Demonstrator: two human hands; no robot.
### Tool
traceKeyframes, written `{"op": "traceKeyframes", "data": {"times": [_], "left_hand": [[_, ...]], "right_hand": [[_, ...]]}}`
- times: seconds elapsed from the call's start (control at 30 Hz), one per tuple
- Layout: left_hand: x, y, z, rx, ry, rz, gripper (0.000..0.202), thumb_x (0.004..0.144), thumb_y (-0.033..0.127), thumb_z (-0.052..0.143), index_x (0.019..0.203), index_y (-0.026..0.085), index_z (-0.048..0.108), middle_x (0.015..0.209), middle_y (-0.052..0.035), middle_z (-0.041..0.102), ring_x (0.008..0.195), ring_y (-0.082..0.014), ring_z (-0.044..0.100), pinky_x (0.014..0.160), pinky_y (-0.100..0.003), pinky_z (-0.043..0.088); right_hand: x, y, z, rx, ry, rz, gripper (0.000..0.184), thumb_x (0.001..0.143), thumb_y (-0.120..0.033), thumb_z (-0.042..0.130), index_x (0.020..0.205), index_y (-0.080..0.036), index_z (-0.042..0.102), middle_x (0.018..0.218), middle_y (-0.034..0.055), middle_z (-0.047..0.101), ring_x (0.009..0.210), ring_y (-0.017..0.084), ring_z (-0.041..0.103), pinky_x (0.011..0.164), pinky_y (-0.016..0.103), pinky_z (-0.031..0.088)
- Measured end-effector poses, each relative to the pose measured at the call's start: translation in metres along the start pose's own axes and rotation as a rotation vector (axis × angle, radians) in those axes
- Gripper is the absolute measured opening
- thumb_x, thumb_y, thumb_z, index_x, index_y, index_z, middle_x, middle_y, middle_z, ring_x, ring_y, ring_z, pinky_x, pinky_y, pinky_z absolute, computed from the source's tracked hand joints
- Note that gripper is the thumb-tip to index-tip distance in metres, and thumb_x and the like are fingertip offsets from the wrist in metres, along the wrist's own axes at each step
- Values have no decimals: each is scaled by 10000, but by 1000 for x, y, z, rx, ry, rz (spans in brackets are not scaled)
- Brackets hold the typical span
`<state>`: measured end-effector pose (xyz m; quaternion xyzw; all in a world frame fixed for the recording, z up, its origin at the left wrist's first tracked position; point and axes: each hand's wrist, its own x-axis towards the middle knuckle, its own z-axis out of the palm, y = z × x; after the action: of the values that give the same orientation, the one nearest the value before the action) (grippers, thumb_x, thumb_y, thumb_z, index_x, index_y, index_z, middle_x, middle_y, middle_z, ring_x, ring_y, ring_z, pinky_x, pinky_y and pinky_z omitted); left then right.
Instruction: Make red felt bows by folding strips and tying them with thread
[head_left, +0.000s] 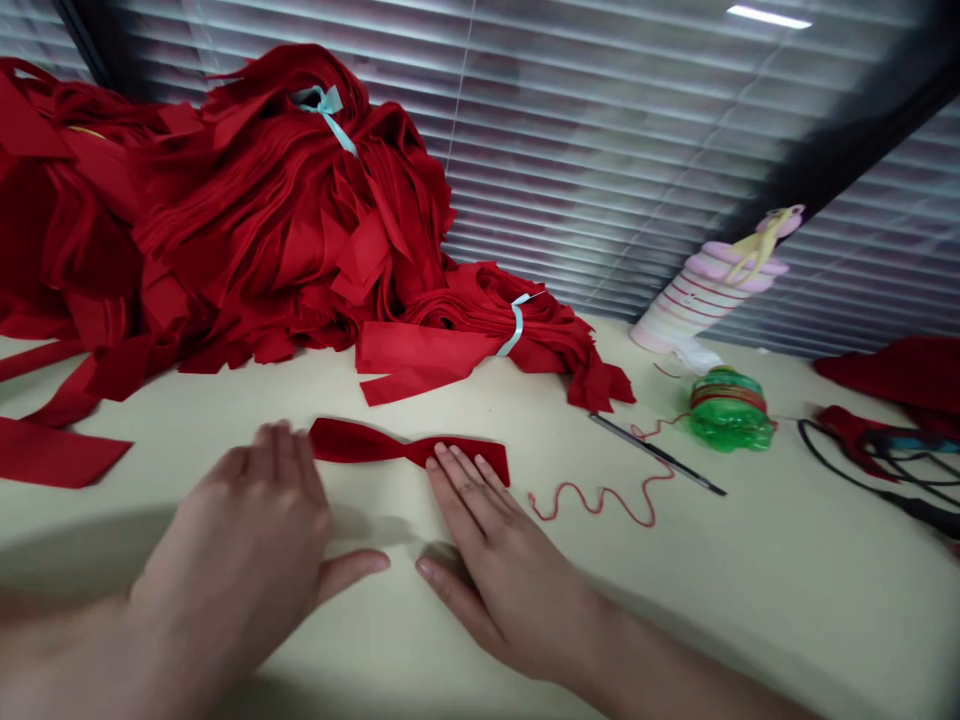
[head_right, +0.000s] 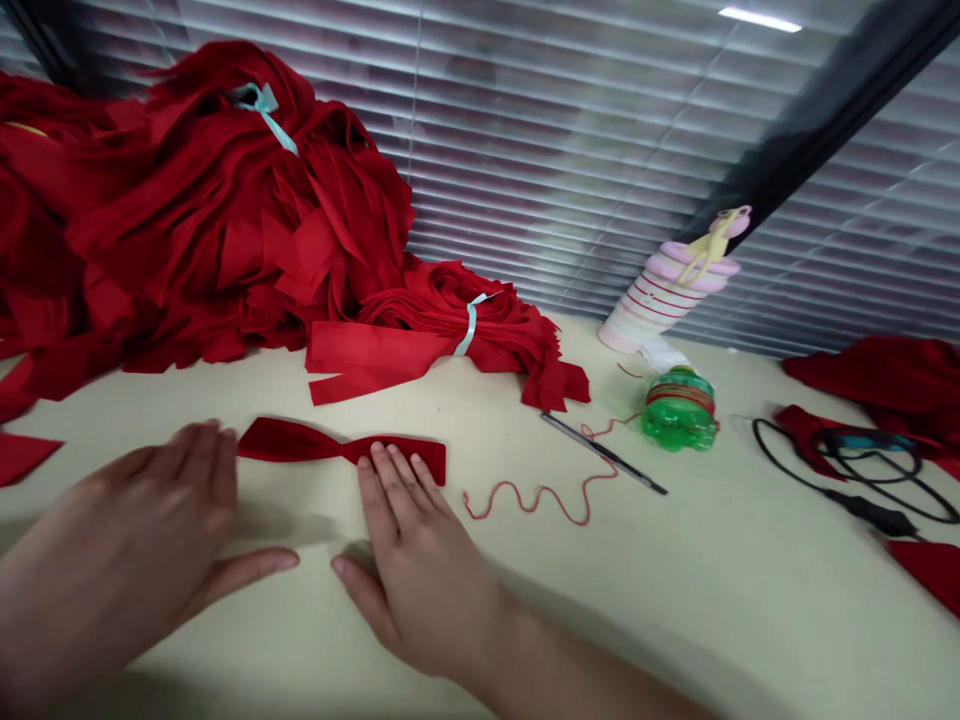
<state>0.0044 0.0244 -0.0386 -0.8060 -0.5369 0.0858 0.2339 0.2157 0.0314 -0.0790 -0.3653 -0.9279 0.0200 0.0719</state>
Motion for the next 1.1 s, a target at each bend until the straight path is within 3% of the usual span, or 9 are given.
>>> {"op": "traceKeyframes", "data": {"times": [0.07,0.13,0.27,0.43,0.7,0.83,0.93,1.0,1.1], "left_hand": [[-1,6,7,-108,218,126,952,766,739,253,1129,-79,578,1179,-323,543,1090,-423,528,852,-502,448],[3,12,18,-235,283,219,892,816,685,239,1263,-54,458,1340,-280,407,1244,-380,397,991,-488,350],[17,13,33,-428,82,289,926,800,711,224,1380,-10,265,1427,-277,221,1321,-403,234,1022,-534,282],[25,9,29,-557,-202,260,966,770,748,187,1417,34,115,1455,-266,27,1340,-435,40,1020,-626,187],[24,7,26,-627,-220,241,941,768,748,179,1424,83,68,1476,-209,19,1361,-397,49,1018,-665,89],[19,9,34,-600,-25,200,912,781,729,202,1416,76,148,1463,-234,126,1342,-438,115,953,-730,99],[16,13,35,-522,270,217,839,806,683,279,1400,92,260,1444,-239,227,1333,-431,168,987,-695,89],[14,16,31,-458,445,334,662,865,555,349,1377,135,333,1433,-189,308,1334,-369,232,1044,-611,111],[12,18,26,-371,597,578,407,900,280,398,1271,135,479,1345,-134,471,1268,-296,385,1052,-494,240]], "right_hand": [[0,-1,1,-13,34,2,626,923,-372,344,1404,7,214,1478,190,139,1370,277,101,1084,448,276],[1,-1,1,-23,50,16,632,916,-371,354,1408,-3,206,1486,184,101,1372,279,79,1083,454,273],[0,-1,4,-44,18,82,673,911,-418,330,1383,52,239,1457,245,152,1359,311,114,1052,461,320],[0,1,1,-118,-51,173,794,889,-542,286,1327,121,314,1395,328,213,1311,401,191,1027,521,319],[-3,16,-16,-207,-191,365,957,822,-696,263,1302,127,364,1366,341,269,1291,425,249,1050,532,266],[2,53,-37,-198,-96,474,786,846,-640,329,1274,4,473,1353,274,384,1276,380,332,1005,528,303],[17,93,-52,-133,131,623,442,871,-468,431,1122,-142,594,1177,155,571,1019,260,571,825,351,432],[29,118,-55,-159,215,700,274,863,-333,453,977,-150,623,963,116,637,862,216,595,714,294,419],[46,142,-47,-176,276,733,138,791,-281,545,824,-158,599,852,82,621,781,194,572,642,264,374]]}}
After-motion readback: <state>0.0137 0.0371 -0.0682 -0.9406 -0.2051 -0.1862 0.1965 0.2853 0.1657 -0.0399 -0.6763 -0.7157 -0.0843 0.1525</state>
